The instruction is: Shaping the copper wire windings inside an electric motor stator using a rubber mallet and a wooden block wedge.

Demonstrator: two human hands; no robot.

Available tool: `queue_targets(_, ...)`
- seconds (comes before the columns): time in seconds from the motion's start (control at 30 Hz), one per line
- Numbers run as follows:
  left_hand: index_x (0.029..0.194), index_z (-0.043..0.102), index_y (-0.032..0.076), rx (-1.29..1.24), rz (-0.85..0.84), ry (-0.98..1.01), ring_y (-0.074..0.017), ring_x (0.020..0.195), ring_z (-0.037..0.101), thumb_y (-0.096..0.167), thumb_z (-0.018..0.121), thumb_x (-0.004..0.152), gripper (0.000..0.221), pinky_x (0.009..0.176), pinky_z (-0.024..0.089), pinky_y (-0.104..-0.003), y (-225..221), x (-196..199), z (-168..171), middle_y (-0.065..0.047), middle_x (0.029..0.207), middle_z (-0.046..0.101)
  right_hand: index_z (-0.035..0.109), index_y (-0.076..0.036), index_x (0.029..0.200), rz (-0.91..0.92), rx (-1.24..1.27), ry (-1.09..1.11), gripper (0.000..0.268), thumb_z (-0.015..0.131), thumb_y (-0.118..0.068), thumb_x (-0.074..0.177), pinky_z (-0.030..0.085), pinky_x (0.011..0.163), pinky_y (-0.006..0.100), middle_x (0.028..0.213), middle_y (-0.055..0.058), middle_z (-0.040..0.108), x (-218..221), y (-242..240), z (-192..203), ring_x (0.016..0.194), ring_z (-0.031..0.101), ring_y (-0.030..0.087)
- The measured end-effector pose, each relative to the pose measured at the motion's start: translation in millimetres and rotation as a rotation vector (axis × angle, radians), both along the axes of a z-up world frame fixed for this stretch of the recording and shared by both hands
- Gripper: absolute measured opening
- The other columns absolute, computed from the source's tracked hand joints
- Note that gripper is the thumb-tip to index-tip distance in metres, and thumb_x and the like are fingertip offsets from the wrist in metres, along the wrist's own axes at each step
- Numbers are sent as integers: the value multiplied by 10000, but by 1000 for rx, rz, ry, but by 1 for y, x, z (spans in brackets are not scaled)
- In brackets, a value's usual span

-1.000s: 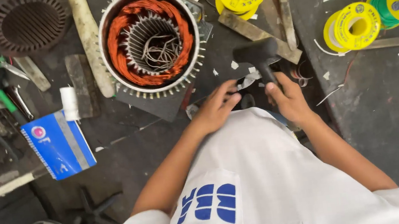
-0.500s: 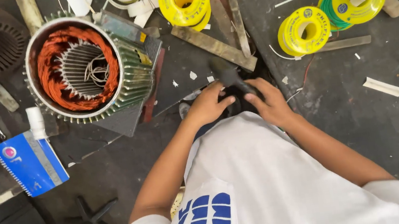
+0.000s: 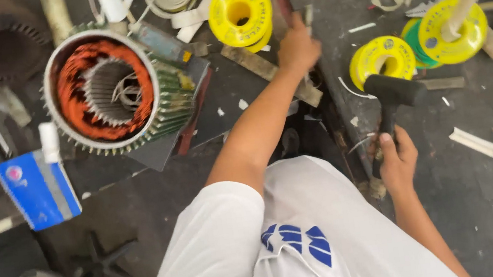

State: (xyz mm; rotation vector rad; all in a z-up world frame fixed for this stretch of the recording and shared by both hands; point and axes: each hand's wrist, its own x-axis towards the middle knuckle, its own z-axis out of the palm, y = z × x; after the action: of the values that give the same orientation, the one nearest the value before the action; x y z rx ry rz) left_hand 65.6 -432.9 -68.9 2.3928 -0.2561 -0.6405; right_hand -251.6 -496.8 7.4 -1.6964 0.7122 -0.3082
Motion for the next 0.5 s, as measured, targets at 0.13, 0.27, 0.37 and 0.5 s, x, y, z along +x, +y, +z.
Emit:
queue_targets(0.13,1419,389,174,-560,-88,-246,-346,873,722,97,537,860,583,779,513,-448,61,-37,76,-145,1127,704,550,-52,999,51,29,-39,300,504,-328,1106,468,615,276,794,61,575,-8,-10,-10,663,530,125)
queue_targets(0.27,1295,470,109,-694,-309,-380,-285,1097,667,234,537,1035,296,922,516,-392,187,-81,246,-112,1233,622,564,-39,959,180,-1,32,310,509,-312,1095,452,616,285,756,69,566,16,-16,-10,657,533,142)
queue_targets(0.37,1210,471,67,-675,-159,-461,-248,1084,682,243,574,1028,274,906,583,-353,264,-77,308,-98,1168,651,596,-40,981,276,-47,102,263,521,-269,1087,439,624,296,798,59,582,47,-12,-12,674,538,140)
queue_targets(0.5,1129,430,74,-672,-227,-615,-182,892,651,111,605,1051,195,707,570,-284,319,-51,329,-63,1086,633,598,-19,1038,439,-127,-22,309,515,-307,1110,459,679,296,825,63,613,91,22,9,720,558,139)
